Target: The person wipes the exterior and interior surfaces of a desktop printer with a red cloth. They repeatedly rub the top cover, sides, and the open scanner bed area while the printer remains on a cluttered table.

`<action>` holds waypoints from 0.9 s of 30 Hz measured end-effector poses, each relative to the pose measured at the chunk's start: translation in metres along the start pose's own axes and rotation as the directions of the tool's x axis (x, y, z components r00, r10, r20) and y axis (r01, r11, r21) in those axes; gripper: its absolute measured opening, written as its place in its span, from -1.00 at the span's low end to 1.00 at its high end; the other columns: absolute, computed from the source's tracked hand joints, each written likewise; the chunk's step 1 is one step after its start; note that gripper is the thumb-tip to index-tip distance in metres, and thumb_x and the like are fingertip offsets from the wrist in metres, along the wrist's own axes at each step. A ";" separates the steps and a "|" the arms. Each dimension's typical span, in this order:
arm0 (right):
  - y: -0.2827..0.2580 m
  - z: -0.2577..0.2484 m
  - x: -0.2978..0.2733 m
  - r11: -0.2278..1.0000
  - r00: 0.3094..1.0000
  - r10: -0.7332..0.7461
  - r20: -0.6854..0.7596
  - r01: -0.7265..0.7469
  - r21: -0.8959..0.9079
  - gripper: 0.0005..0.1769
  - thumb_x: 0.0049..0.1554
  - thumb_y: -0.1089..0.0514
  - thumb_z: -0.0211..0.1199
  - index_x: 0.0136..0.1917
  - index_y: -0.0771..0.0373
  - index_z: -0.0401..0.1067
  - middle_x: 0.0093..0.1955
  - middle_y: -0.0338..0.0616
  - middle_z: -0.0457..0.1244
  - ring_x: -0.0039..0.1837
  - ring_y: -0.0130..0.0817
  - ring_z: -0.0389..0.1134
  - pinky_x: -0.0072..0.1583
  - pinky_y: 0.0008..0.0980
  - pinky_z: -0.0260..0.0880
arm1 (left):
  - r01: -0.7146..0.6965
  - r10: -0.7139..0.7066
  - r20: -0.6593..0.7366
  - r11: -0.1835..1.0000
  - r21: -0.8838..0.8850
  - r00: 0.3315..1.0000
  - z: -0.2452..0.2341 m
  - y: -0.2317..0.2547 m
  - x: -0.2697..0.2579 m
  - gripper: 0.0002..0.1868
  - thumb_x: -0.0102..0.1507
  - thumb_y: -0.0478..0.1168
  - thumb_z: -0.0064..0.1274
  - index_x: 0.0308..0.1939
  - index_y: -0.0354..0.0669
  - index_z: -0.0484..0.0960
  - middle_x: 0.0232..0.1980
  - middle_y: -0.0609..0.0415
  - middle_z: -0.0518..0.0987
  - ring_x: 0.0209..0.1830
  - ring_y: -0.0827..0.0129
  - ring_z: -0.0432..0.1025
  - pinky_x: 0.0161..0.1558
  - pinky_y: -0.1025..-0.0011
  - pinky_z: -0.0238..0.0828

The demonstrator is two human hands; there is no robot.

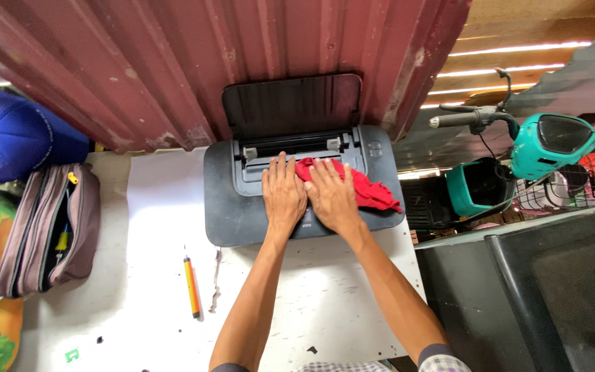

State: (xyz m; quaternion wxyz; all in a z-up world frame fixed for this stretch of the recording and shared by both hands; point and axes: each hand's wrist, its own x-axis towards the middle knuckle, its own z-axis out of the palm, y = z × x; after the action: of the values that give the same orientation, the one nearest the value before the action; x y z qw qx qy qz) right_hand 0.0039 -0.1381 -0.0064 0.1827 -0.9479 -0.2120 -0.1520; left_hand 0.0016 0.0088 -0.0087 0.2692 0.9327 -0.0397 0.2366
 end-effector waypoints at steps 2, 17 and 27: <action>0.001 -0.003 -0.002 0.998 0.998 0.062 -0.019 -0.062 -0.014 -0.40 0.37 -0.12 -0.14 0.41 0.36 0.35 0.54 0.11 0.14 0.60 0.08 0.05 0.55 0.33 -0.20 | 0.002 -0.002 -0.015 1.000 -0.027 1.000 0.002 -0.004 -0.003 -0.52 0.30 -0.26 -0.13 0.29 -0.36 0.49 0.45 -0.25 0.38 0.48 -0.16 0.21 0.46 -0.08 0.03; -0.015 0.001 0.003 0.990 0.991 0.124 -0.045 -0.127 -0.060 -0.39 0.38 -0.11 -0.13 0.44 0.37 0.33 0.54 0.15 0.12 0.58 0.15 0.05 0.53 0.34 -0.23 | 0.007 -0.004 0.009 0.950 -0.312 1.000 -0.004 -0.033 -0.006 -0.60 0.33 -0.32 -0.14 0.24 -0.33 0.53 0.39 -0.24 0.43 0.44 -0.16 0.29 0.49 0.02 0.20; -0.059 0.023 0.018 0.997 0.997 0.069 -0.031 -0.071 -0.044 -0.34 0.36 -0.19 -0.13 0.42 0.37 0.36 0.53 0.15 0.11 0.57 0.16 0.03 0.51 0.34 -0.22 | 0.201 -0.201 -0.026 0.950 0.239 0.979 -0.053 -0.084 -0.006 -0.24 0.23 -0.09 -0.03 0.48 -0.30 0.21 0.53 -0.38 0.16 0.54 -0.37 -0.02 0.37 -0.41 -0.18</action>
State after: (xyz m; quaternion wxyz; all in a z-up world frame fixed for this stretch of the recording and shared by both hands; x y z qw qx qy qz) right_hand -0.0026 -0.0722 -0.0035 0.1695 -0.9563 -0.1724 -0.1644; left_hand -0.0088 0.1076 -0.0122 0.1771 0.9575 0.0845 0.2116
